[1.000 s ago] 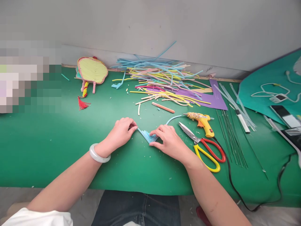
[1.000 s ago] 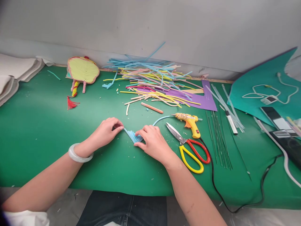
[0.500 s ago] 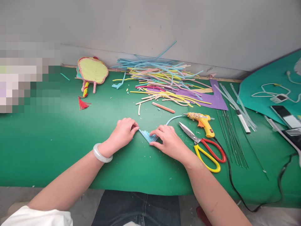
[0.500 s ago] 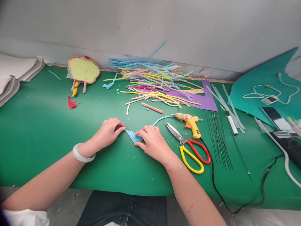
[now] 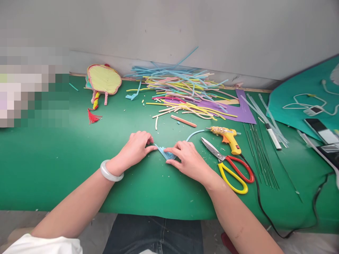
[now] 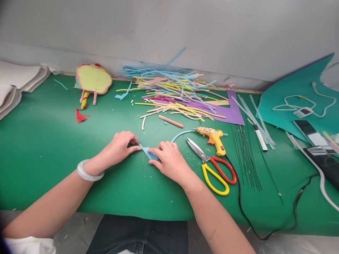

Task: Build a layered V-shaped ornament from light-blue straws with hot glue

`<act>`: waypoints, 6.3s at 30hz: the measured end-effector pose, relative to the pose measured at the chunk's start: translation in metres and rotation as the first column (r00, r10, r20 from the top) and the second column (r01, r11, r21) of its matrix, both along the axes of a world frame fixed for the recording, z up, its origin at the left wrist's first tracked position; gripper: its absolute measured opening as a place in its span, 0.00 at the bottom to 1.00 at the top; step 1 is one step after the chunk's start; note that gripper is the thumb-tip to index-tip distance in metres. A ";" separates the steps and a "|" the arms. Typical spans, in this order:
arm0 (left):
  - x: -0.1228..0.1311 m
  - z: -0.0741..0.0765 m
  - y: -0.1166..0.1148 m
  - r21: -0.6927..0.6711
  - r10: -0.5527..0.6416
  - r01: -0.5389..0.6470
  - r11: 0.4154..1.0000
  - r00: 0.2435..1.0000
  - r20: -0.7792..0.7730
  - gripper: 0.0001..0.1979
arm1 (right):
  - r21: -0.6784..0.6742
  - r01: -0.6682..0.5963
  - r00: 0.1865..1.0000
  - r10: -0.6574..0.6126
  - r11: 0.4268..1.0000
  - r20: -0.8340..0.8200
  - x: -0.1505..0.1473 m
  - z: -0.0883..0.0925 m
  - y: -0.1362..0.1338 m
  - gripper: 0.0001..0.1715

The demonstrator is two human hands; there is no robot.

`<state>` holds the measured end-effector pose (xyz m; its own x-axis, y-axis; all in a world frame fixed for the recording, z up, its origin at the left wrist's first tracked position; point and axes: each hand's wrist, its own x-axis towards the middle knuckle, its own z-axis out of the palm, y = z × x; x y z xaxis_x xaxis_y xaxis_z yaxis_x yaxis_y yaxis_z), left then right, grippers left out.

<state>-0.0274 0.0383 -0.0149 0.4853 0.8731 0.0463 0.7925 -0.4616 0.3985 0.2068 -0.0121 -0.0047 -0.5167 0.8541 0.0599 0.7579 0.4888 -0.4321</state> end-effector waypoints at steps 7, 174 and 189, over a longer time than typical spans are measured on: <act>0.004 0.001 0.000 -0.008 0.007 -0.007 1.000 1.000 -0.019 0.11 | 0.022 -0.014 0.999 0.013 1.000 0.030 0.000 -0.002 0.000 0.20; -0.002 0.002 0.003 -0.074 0.048 -0.043 0.996 0.997 0.060 0.06 | 0.065 0.011 1.000 -0.012 0.998 0.003 0.007 -0.003 0.001 0.17; 0.001 -0.002 0.000 -0.015 -0.027 0.027 1.000 1.000 0.004 0.06 | 0.033 -0.011 1.000 0.011 0.999 0.014 0.003 -0.004 0.002 0.17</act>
<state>-0.0261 0.0384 -0.0166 0.5083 0.8605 0.0352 0.7783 -0.4765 0.4090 0.2102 -0.0104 -0.0087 -0.5272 0.8459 0.0812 0.7581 0.5113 -0.4047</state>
